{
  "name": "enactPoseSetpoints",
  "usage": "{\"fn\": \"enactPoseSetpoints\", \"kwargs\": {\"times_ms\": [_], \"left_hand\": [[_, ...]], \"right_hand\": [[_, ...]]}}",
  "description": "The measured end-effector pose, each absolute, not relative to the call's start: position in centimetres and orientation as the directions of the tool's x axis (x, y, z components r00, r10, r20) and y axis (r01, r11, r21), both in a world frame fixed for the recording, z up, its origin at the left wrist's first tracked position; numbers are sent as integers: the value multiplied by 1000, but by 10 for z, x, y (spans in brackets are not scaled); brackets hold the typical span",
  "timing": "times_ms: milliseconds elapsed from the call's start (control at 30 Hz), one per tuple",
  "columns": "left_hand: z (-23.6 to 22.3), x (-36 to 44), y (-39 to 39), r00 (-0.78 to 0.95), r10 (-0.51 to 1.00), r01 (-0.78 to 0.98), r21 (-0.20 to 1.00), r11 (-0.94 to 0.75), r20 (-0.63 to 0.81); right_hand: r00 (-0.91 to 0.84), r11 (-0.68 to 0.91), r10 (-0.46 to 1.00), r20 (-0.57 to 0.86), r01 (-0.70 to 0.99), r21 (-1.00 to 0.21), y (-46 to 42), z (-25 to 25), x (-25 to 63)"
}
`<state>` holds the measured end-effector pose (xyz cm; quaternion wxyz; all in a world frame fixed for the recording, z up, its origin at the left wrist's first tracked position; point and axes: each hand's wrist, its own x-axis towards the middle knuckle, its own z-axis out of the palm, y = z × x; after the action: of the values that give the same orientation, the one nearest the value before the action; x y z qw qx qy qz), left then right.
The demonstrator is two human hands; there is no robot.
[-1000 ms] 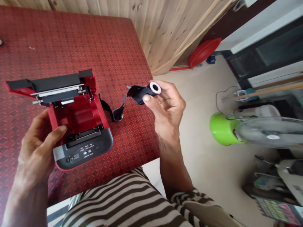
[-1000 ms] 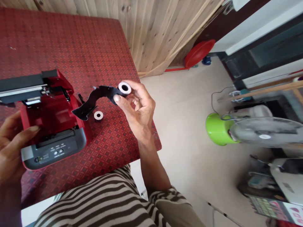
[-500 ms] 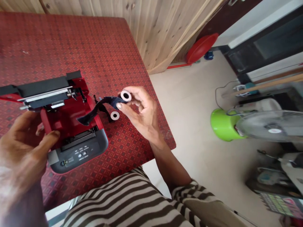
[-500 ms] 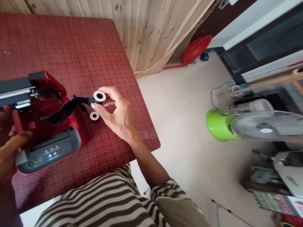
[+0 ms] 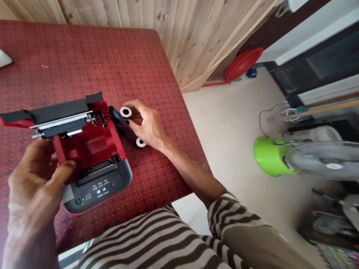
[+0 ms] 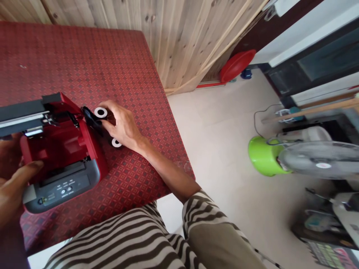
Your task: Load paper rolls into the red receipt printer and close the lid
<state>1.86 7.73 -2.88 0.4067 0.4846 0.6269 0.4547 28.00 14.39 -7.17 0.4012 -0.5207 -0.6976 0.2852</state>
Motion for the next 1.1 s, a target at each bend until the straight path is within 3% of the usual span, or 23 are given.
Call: {"fn": "enactPoseSetpoints", "kwargs": {"times_ms": [133, 267, 567, 800, 933, 1100], "left_hand": [[-28, 23, 77, -250, 964, 226, 963, 150, -92], [-30, 21, 77, -245, 967, 280, 949, 143, -73], [-32, 22, 78, -250, 966, 273, 952, 139, -70], [-35, 22, 77, -254, 965, 267, 954, 133, -64], [-40, 19, 77, -277, 959, 269, 953, 140, -63], [-42, 19, 76, -301, 952, 269, 952, 148, -63]], "right_hand": [[-228, 307, 950, 212, 581, -753, 152, -67, 286], [-304, 329, 934, 188, 525, -785, 154, -65, 293], [-270, 296, 947, 172, 529, -796, 146, -67, 299], [-111, 96, 992, 58, 380, -920, 119, -48, 328], [-149, -25, 985, -85, 365, -931, 87, -48, 336], [-115, 127, 991, 75, 557, -821, 69, -68, 316]]}}
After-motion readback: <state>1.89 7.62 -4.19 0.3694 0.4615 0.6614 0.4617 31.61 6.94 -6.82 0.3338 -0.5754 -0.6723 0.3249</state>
